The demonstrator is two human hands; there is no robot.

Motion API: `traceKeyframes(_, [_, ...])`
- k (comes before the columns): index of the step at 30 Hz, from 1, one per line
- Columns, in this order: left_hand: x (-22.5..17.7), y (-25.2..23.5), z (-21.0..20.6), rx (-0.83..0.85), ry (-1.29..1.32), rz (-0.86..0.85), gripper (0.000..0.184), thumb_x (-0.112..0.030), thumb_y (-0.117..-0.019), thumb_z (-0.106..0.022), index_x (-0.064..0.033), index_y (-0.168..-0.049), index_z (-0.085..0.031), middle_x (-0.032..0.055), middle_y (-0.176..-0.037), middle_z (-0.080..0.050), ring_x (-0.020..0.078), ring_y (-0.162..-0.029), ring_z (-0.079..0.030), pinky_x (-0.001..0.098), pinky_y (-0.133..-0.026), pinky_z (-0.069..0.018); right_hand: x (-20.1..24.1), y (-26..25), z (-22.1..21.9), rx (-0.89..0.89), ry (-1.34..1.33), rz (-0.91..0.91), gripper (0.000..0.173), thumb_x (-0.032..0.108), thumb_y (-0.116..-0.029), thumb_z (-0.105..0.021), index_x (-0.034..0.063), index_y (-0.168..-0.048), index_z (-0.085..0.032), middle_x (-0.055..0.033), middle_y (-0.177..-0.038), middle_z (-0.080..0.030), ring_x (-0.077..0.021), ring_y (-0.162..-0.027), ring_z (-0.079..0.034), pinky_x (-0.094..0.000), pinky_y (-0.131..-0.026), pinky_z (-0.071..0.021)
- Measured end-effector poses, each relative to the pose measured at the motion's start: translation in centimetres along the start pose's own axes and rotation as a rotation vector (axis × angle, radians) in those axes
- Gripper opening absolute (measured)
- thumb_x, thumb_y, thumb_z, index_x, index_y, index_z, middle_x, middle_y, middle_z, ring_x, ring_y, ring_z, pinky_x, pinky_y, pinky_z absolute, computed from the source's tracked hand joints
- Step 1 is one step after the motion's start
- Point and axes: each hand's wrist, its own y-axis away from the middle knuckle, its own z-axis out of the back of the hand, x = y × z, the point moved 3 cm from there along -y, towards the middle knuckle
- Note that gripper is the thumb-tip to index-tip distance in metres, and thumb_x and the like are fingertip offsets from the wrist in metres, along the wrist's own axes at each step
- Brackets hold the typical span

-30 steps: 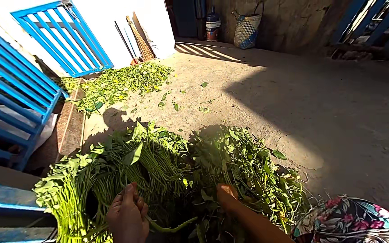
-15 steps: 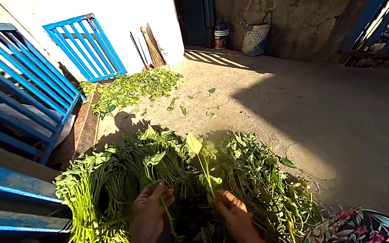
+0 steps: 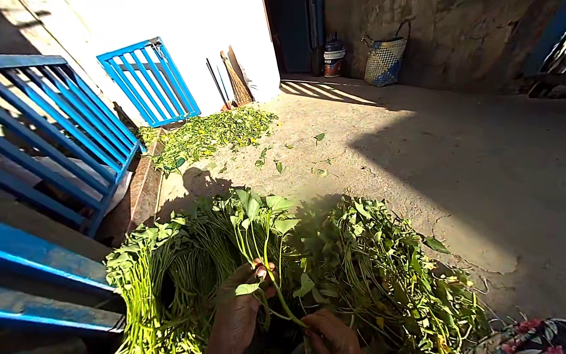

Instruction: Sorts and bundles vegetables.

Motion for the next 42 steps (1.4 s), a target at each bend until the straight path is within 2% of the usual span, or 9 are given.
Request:
traceKeyframes(4, [0.1, 0.0, -0.1, 0.068, 0.048, -0.037, 0.016, 0.001, -0.1000, -0.055, 0.0053, -0.106, -0.070, 0.0218, -0.098, -0.073, 0.0301, -0.085, -0.074, 0.0433, -0.072, -0.0640, -0.1, 0.1, 0.4, -0.032, 0.136, 0.063, 0.018, 0.012, -0.1006, -0.063, 0.0057, -0.113, -0.075, -0.0129, -0.103, -0.073, -0.0215, -0.098, -0.071, -0.0354, -0.088, -0.0595])
traceKeyframes(9, [-0.2, 0.2, 0.0, 0.276, 0.035, -0.117, 0.026, -0.005, -0.0983, -0.064, 0.0056, -0.122, -0.068, 0.0222, -0.104, -0.072, 0.0278, -0.086, -0.074, 0.0415, -0.076, -0.0638, -0.8, 0.4, 0.7, -0.080, 0.218, 0.127, 0.019, 0.010, -0.1001, -0.062, 0.0062, -0.113, -0.075, -0.0125, -0.102, -0.073, -0.0219, -0.099, -0.071, -0.0347, -0.089, -0.0591])
traceKeyframes(17, [-0.3, 0.1, 0.0, 0.448, -0.119, -0.169, 0.018, -0.012, -0.0969, -0.067, -0.0063, -0.112, -0.075, 0.0140, -0.102, -0.075, 0.0204, -0.088, -0.073, 0.0361, -0.081, -0.0623, -1.5, -0.2, 0.8, -0.093, 0.254, 0.076, 0.019, 0.014, -0.0985, -0.065, 0.0058, -0.113, -0.074, -0.0137, -0.106, -0.072, -0.0229, -0.100, -0.071, -0.0363, -0.089, -0.0595])
traceKeyframes(24, [-0.4, -0.9, 0.6, 0.764, -0.235, -0.282, 0.021, -0.018, -0.1015, -0.063, -0.0132, -0.120, -0.073, 0.0064, -0.112, -0.074, 0.0119, -0.093, -0.071, 0.0275, -0.082, -0.0597, 0.7, -2.7, 0.3, -0.039, 0.183, 0.042, 0.056, 0.043, -0.0861, -0.082, 0.0080, -0.128, -0.069, -0.0211, -0.110, -0.065, -0.0278, -0.094, -0.067, -0.0420, -0.077, -0.0599])
traceKeyframes(29, [-0.5, -0.9, 0.5, 0.803, -0.253, -0.317, 0.022, -0.021, -0.1023, -0.062, -0.0148, -0.121, -0.073, 0.0059, -0.112, -0.074, 0.0118, -0.095, -0.071, 0.0267, -0.082, -0.0589, 1.4, -3.6, -0.4, -0.094, 0.150, 0.093, 0.069, 0.050, -0.0821, -0.083, 0.0067, -0.133, -0.065, -0.0277, -0.110, -0.061, -0.0271, -0.084, -0.066, -0.0392, -0.069, -0.0588])
traceKeyframes(33, [-1.0, -1.1, 0.4, 0.854, -0.232, -0.346, 0.023, -0.020, -0.1039, -0.060, -0.0133, -0.122, -0.071, 0.0063, -0.113, -0.073, 0.0119, -0.092, -0.071, 0.0255, -0.078, -0.0598, 1.9, -4.4, -0.8, -0.205, 0.242, 0.183, 0.077, 0.055, -0.0802, -0.083, 0.0077, -0.137, -0.060, -0.0244, -0.117, -0.068, -0.0241, -0.080, -0.069, -0.0374, -0.064, -0.0586])
traceKeyframes(36, [-1.5, -1.1, 0.2, 0.856, -0.277, -0.389, 0.023, -0.020, -0.1047, -0.058, -0.0149, -0.123, -0.071, 0.0047, -0.116, -0.073, 0.0111, -0.098, -0.071, 0.0245, -0.083, -0.0591, 2.3, -5.5, -0.9, -0.252, 0.305, 0.289, 0.074, 0.058, -0.0823, -0.080, 0.0121, -0.137, -0.059, -0.0242, -0.129, -0.060, -0.0239, -0.100, -0.069, -0.0341, -0.073, -0.0604])
traceKeyframes(38, [-1.3, -0.4, 0.1, 0.741, -0.273, -0.347, 0.020, -0.017, -0.1024, -0.061, -0.0136, -0.118, -0.074, 0.0058, -0.113, -0.073, 0.0136, -0.101, -0.070, 0.0295, -0.090, -0.0580, 2.9, -6.1, -1.1, -0.260, 0.289, 0.333, 0.064, 0.049, -0.0881, -0.077, 0.0101, -0.135, -0.058, -0.0230, -0.128, -0.060, -0.0256, -0.109, -0.067, -0.0352, -0.080, -0.0607])
traceKeyframes(42, [-1.1, 1.2, -0.8, 0.447, -0.082, -0.223, 0.017, -0.008, -0.0930, -0.070, -0.0114, -0.107, -0.079, 0.0093, -0.107, -0.075, 0.0162, -0.098, -0.072, 0.0350, -0.090, -0.0593, 3.9, -6.0, -1.4, -0.299, 0.058, 0.319, 0.035, 0.021, -0.0962, -0.066, 0.0056, -0.128, -0.062, -0.0207, -0.123, -0.063, -0.0221, -0.111, -0.066, -0.0341, -0.089, -0.0594])
